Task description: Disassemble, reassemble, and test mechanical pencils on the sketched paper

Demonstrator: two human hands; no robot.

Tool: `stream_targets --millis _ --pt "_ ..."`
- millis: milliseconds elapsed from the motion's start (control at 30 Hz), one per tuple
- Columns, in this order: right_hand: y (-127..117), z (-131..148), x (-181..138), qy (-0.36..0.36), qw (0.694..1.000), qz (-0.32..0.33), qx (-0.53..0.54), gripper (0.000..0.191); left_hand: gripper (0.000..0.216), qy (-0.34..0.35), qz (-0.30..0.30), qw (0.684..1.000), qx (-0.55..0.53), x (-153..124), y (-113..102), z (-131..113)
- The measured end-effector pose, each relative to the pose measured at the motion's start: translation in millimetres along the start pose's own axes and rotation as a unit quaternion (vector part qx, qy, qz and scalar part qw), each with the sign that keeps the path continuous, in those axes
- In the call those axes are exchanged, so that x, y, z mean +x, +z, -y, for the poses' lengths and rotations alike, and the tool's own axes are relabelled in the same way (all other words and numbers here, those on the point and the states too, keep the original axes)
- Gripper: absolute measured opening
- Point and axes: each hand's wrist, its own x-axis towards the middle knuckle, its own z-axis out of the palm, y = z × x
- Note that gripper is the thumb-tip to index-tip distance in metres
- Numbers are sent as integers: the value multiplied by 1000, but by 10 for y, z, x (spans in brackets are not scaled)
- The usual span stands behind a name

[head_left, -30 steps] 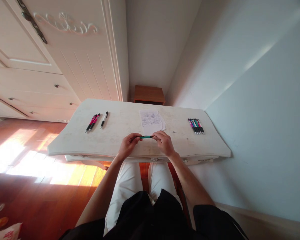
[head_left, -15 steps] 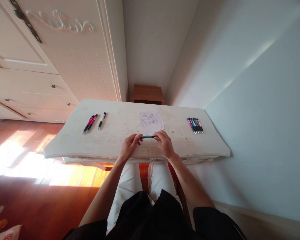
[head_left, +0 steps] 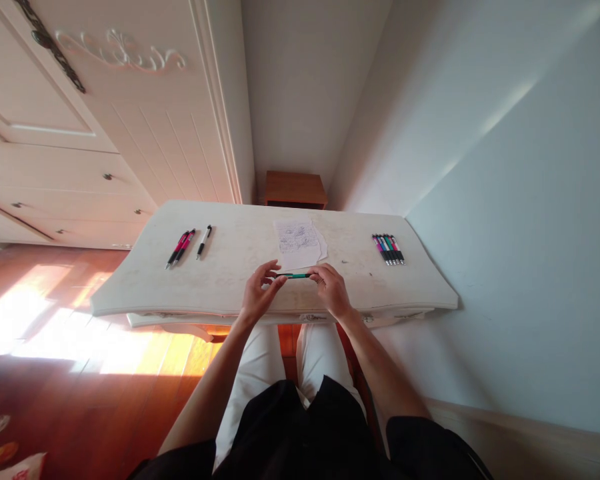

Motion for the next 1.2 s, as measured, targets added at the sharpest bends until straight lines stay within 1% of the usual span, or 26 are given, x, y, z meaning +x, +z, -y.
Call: stream_targets --millis 133,200,300,400,467,500,567,600,633,667,733,800,833,900,1033,1100,1200 --pt "-31 23 1 -1 1000 14 5 15 33 -44 10 998 51 -8 0 -11" --pt "-49 29 -4 -1 1000 24 3 14 29 -46 6 997 54 -16 5 -5" --pt "-79 27 -23 1 999 29 -16 15 19 -4 -7 999 32 -33 20 7" --pt "-111 16 -45 11 999 31 -34 16 13 63 8 998 2 -51 40 6" --pt "-133 10 -58 18 999 29 -33 16 14 77 19 997 -14 -59 51 -2" --pt "-142 9 -63 19 999 27 -31 16 20 71 20 997 -22 -60 56 -8" --pt "-156 12 -72 20 999 23 -28 15 42 44 11 998 -39 -61 64 -22" --pt "-160 16 -76 18 999 20 -28 15 48 28 9 999 -42 -61 67 -29" --pt "-163 20 -80 16 999 18 -28 15 47 12 11 999 -40 -60 69 -37" --pt "-165 25 -84 13 999 16 -29 15 42 -4 21 999 -32 -59 72 -43" --pt "-168 30 -92 7 999 15 -35 16 35 -27 47 998 -12 -55 80 -51" --pt "-171 27 -102 4 999 17 -44 16 34 -36 62 997 -5 -50 95 -46" --pt "-173 22 -108 4 999 17 -47 17 32 -34 59 998 -4 -47 105 -40" --pt "-179 10 -122 7 999 18 -48 17 25 -10 41 999 -4 -43 125 -25" --pt "-189 -3 -142 18 999 21 -33 16 15 68 25 997 -19 -57 147 -23" --pt "-193 4 -142 21 999 17 -28 16 20 65 22 997 -38 -75 145 -38" --pt "-196 26 -137 15 999 12 -25 16 38 25 11 998 -53 -99 134 -56"
